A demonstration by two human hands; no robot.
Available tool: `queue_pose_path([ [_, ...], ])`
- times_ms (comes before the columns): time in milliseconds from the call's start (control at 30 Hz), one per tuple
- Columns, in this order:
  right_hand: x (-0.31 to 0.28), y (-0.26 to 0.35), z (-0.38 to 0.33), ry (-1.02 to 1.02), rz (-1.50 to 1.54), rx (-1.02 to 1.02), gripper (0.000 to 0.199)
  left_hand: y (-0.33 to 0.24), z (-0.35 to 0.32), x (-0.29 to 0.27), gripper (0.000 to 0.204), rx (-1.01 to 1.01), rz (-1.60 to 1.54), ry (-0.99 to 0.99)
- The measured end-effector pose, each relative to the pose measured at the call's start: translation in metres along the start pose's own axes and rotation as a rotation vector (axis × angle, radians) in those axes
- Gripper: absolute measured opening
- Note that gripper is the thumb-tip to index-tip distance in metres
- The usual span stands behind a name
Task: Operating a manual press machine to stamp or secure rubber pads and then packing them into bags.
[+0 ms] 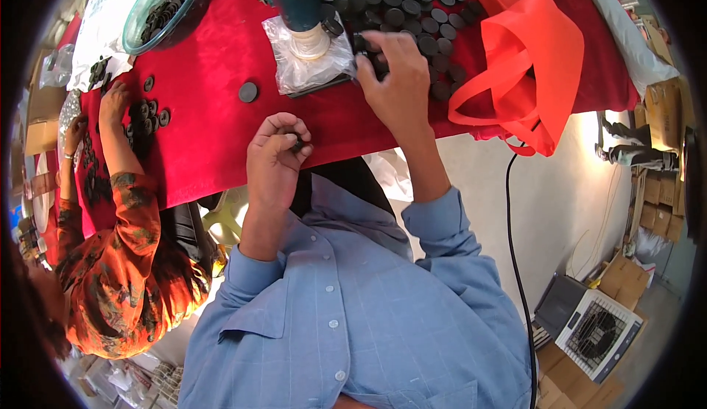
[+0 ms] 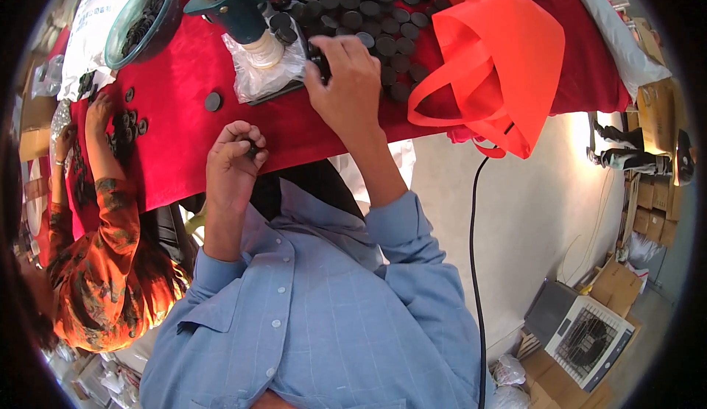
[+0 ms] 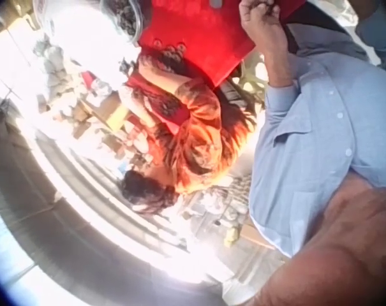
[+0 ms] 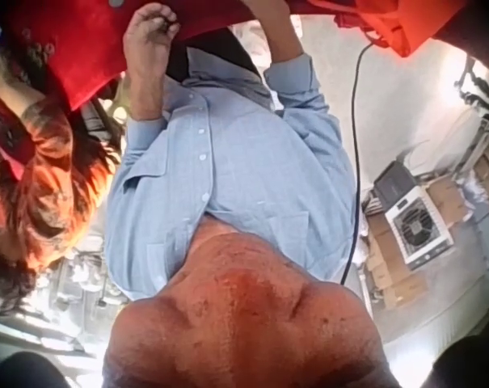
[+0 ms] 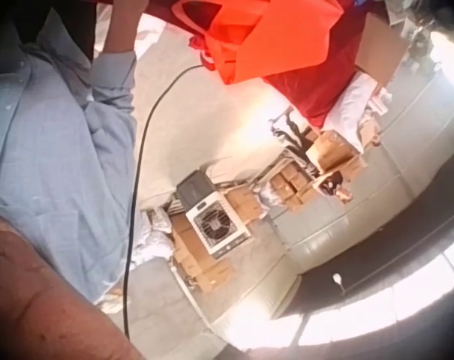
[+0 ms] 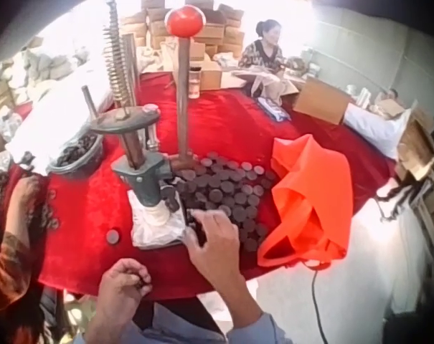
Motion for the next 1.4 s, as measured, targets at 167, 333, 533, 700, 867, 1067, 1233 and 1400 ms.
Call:
queue_pose_path([
  [167, 0.027, 0.013, 0.04, 0.007, -0.08, -0.281, 0.036, -0.002, 0.003, 0.001, 0.029, 0.031, 0.079, -0.004],
  [333, 0.038, 0.001, 0.05, 0.108, -0.033, -0.25, 0.036, -0.003, 0.003, 0.005, 0.025, 0.013, 0.098, -0.046],
  [533, 0.004, 0.016, 0.016, 0.073, 0.146, -0.179, 0.043, -0.006, 0.007, 0.016, 0.019, 0.14, 0.316, 0.03],
  [700, -0.024, 0.042, -0.027, 0.124, 0.277, -0.253, 0.058, -0.011, 0.014, 0.044, 0.041, 0.625, 0.709, 0.259],
  [867, -0.039, 0.062, -0.042, 0.133, 0.33, -0.364, 0.057, -0.022, 0.005, 0.056, 0.031, 0.842, 0.833, 0.355],
  [1067, -0.043, 0.068, -0.051, 0.192, 0.601, -0.266, 0.035, -0.024, -0.013, 0.055, 0.026, 0.892, 0.686, 0.326],
  [1233, -0.042, 0.069, -0.063, 0.161, 0.592, -0.146, 0.026, -0.025, -0.021, 0.058, 0.024, 0.869, 0.768, 0.348],
  [1400, -0.029, 0.064, -0.074, 0.181, 0.61, -0.017, 0.021, -0.01, -0.017, 0.049, 0.016, 1.0, 0.94, 0.3],
])
Point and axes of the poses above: each hand's wrist, its own z-axis towards the middle knuckle, its own x-axis out of the palm, y = z × x, the point moved 1 cm from there along z, towards the middle knuckle, and after that the axes turned 14 degrees about x, right-handed, at the moved point
